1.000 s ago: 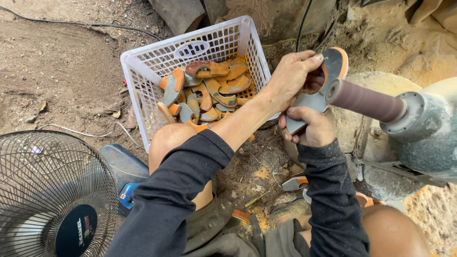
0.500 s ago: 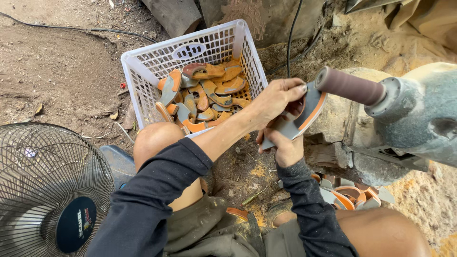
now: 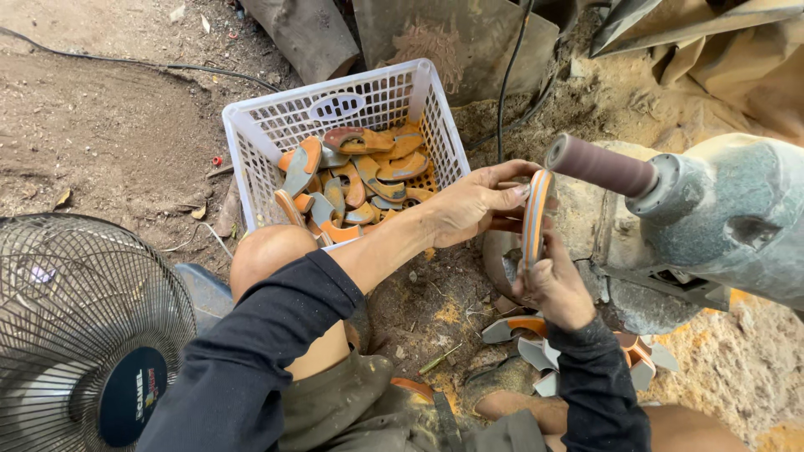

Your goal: The person sits on the ground and uses a rotating sanding machine to smooth the edges of orange and grey sandal soles. They pick up soles from a white basket, press them against the spinning drum, and place them back into the basket.

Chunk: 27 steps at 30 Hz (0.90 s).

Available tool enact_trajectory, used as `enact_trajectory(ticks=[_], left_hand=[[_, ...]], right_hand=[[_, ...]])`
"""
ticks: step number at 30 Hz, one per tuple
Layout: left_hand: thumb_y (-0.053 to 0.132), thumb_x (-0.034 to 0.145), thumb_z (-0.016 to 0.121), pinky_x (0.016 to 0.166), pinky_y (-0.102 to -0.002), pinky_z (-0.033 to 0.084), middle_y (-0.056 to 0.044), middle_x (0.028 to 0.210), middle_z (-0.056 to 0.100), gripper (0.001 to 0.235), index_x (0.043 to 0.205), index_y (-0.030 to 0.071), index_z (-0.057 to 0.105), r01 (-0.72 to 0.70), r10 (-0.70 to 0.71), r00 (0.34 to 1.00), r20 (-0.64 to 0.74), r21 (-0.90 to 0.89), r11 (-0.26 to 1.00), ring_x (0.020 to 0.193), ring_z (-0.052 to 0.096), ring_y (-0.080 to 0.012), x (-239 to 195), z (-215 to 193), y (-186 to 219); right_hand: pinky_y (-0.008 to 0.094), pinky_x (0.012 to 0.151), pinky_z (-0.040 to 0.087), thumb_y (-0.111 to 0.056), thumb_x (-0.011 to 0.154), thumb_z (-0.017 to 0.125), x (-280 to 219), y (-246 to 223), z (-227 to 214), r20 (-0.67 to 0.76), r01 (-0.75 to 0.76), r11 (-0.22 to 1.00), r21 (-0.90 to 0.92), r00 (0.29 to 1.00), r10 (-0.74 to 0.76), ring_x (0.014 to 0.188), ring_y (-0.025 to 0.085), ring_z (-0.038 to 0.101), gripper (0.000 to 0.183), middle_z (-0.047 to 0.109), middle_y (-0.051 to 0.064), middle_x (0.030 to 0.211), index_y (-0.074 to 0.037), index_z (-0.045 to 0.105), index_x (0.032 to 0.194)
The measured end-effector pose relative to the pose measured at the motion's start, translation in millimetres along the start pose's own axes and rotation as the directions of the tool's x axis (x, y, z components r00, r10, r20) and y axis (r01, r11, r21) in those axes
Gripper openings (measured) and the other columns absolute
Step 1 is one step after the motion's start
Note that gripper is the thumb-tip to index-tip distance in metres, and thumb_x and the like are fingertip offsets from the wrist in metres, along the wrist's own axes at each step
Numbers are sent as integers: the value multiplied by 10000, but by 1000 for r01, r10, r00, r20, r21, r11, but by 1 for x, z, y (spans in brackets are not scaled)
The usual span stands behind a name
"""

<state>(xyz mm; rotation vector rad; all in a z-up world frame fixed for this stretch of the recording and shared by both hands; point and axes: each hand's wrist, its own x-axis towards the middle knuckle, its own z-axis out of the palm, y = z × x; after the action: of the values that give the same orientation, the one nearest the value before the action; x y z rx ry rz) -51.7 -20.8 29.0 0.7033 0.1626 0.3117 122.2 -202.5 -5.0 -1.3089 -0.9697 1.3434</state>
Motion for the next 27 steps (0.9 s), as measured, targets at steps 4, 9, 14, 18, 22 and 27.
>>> enact_trajectory(ticks=[4, 9, 14, 18, 22, 27], left_hand=[[127, 1066, 570, 1094, -449, 537, -114, 1363, 661, 399, 1458, 84, 510, 32, -27, 998, 49, -98, 995, 1269, 648, -234, 3, -2, -3], [122, 1072, 573, 1108, -449, 531, -88, 1364, 671, 388, 1453, 68, 521, 26, -15, 994, 104, -105, 994, 1270, 646, -243, 10, -9, -3], [134, 1075, 593, 1126, -457, 527, -88, 1362, 661, 405, 1468, 62, 528, 27, -25, 998, 64, -45, 999, 1258, 636, -202, 14, -15, -5], [154, 1048, 604, 1126, -465, 527, -81, 1348, 668, 443, 1471, 61, 510, 35, -34, 999, 41, -35, 999, 1250, 644, -196, 16, -17, -6], [159, 1039, 604, 1121, -466, 521, -81, 1333, 687, 466, 1479, 52, 492, 25, -21, 998, 64, -56, 998, 1250, 645, -202, 20, -15, -7], [135, 1051, 610, 1094, -469, 544, -95, 1278, 701, 426, 1464, 74, 524, 23, -22, 999, 23, -37, 999, 1203, 669, -216, 23, -14, -6]], right_hand=[[263, 450, 451, -473, 868, 731, 3, -1, -26, -21, -171, 977, 126, 984, 175, 540, 160, 592, 742, 636, 104, 753, -33, 462, 1400], [259, 461, 470, -401, 899, 724, 12, 11, -35, -63, -169, 957, 236, 980, 188, 519, 145, 597, 513, 665, 99, 720, -72, 579, 1265], [248, 451, 440, -371, 980, 717, 13, 19, -34, -49, -92, 965, 245, 993, 107, 520, 145, 581, 398, 672, 124, 729, -27, 588, 1131], [242, 418, 432, -369, 949, 684, 14, 20, -31, -128, -111, 969, 219, 982, 142, 472, 132, 567, 406, 668, 113, 680, -66, 612, 1209], [237, 416, 422, -357, 970, 673, 13, 16, -26, -152, -98, 966, 238, 979, 137, 465, 127, 551, 401, 660, 110, 679, -63, 610, 1234], [235, 405, 403, -392, 975, 654, 11, 10, -19, -181, -110, 958, 266, 970, 162, 459, 123, 523, 433, 640, 107, 673, -52, 610, 1239]])
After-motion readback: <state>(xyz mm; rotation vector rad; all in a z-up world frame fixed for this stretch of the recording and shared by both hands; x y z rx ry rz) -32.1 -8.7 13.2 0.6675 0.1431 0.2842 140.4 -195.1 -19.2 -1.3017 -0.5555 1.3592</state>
